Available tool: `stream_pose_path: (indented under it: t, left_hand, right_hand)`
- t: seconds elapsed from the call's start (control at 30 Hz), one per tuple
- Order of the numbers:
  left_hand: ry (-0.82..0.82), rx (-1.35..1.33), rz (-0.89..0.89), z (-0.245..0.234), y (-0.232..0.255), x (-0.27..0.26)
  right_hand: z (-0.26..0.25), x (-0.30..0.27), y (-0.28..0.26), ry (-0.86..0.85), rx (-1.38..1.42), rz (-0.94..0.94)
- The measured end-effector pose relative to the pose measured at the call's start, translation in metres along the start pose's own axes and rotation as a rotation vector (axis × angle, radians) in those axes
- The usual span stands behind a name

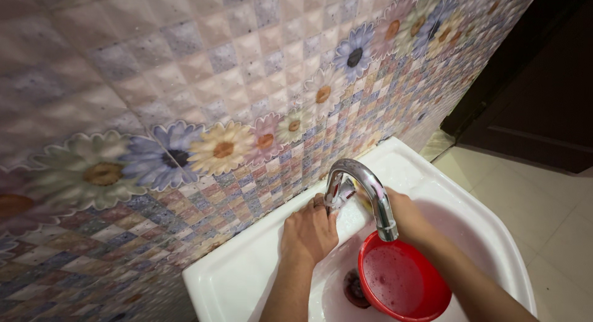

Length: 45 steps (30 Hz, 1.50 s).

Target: The person scrubs a white bathroom sink using a yellow sponge and soapy water from a red bucket. They clean the faucet, basin, and surrounding surfaces, repeatedly dipping the sponge into the bucket and wiping different areas of the sink.

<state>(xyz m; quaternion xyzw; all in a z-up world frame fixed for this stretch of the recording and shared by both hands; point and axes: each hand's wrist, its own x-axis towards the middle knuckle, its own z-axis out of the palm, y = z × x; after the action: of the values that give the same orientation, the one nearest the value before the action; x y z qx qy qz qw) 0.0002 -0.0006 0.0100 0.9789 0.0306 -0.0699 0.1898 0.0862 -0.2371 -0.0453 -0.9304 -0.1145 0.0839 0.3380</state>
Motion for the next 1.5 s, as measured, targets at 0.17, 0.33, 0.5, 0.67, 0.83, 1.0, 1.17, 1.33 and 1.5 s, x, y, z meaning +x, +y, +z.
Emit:
stream_pose_path:
  t: [0.17,0.33,0.5,0.67,0.83,1.0,1.17,1.33,1.5]
  left_hand:
    - [0.001,0.008,0.003,-0.003,0.002,0.001]
    - [0.026,0.027,0.011,0.001,0.002,0.0]
    - [-0.052,0.008,-0.023,0.0,0.002,0.002]
    - [0.051,0.014,0.013,0.005,0.001,0.003]
    - [0.008,-0.008,-0.008,0.006,0.001,0.004]
    - [0.035,0.021,0.008,0.003,0.001,0.005]
    - [-0.031,0.021,-0.014,0.001,0.002,0.006]
    - [0.007,0.034,0.008,0.01,-0.003,0.009]
    - [0.0,0.021,-0.012,0.006,0.0,0.008]
  right_hand:
    - [-0.015,0.016,0.065,0.057,-0.03,-0.125]
    - [0.011,0.083,0.059,0.336,-0.398,-0.189]
    - [0.026,0.039,-0.001,0.113,0.191,-0.119]
    - [-0.01,0.069,-0.013,0.187,-0.192,-0.057]
    - [-0.022,0.084,-0.004,0.285,-0.267,-0.112]
    - [0.002,0.032,-0.035,0.032,0.234,-0.26]
    - [-0.012,0.069,-0.026,0.237,-0.11,-0.319]
    - [-0.016,0.082,-0.02,0.335,-0.122,-0.121]
    - [-0.002,0.049,-0.029,0.157,-0.075,-0.574]
